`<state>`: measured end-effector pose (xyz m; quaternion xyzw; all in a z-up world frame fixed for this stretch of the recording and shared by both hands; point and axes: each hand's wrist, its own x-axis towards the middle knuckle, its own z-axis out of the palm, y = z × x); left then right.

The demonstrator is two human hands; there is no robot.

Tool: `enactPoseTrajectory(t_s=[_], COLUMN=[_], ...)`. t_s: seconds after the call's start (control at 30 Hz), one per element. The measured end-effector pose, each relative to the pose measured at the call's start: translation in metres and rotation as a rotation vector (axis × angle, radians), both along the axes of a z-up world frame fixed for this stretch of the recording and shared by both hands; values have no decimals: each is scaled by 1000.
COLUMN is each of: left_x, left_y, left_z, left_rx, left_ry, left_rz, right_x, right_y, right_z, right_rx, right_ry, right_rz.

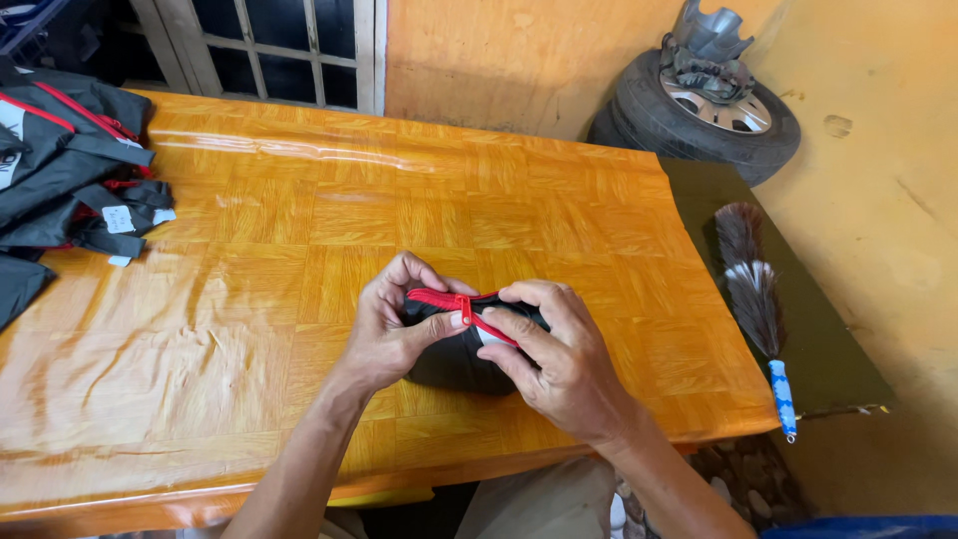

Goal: The person closes a small zippered pouch, uses a duster to clean a large black garment spread on a table, and then folds the garment.

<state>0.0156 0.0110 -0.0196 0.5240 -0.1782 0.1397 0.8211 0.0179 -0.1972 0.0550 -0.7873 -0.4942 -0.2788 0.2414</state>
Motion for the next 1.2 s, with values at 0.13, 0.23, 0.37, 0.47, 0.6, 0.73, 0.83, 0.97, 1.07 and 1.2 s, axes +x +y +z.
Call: enactPoseTrajectory(t_s=[0.13,0.23,0.37,0.47,0.6,0.73,0.83,0.97,1.07,1.2], left_x=[-7,-10,-10,-7,-7,-7,-8,-10,-12,-12], left_y=[8,16,18,16,14,16,17,16,13,16], left_z=[21,42,53,45,27,27,26,30,28,27], left_rx=[200,474,593,510,343,323,316,317,318,362], left_ry=[-3,-142,-278,-194,-71,-34,-26,-41,-68,-100], left_rz=[34,38,24,7,10,-20,-35,-36,22,38], right_x=[-4,-6,-8,-6,-9,-10,-11,-12,-12,-9], right_y=[5,9,11,10,11,12,12,12,13,14], right_z=[6,8,1,-7,-9,-4,-5,1,5,8], right_rx=[24,-5,15,28,29,32,42,-44,-98,-132], right_ry=[62,44,-64,-157,-217,-190,-116,-96,-111,-109], right_rz=[-11,-20,-45,-64,-83,-68,-70,-114,-126,-122])
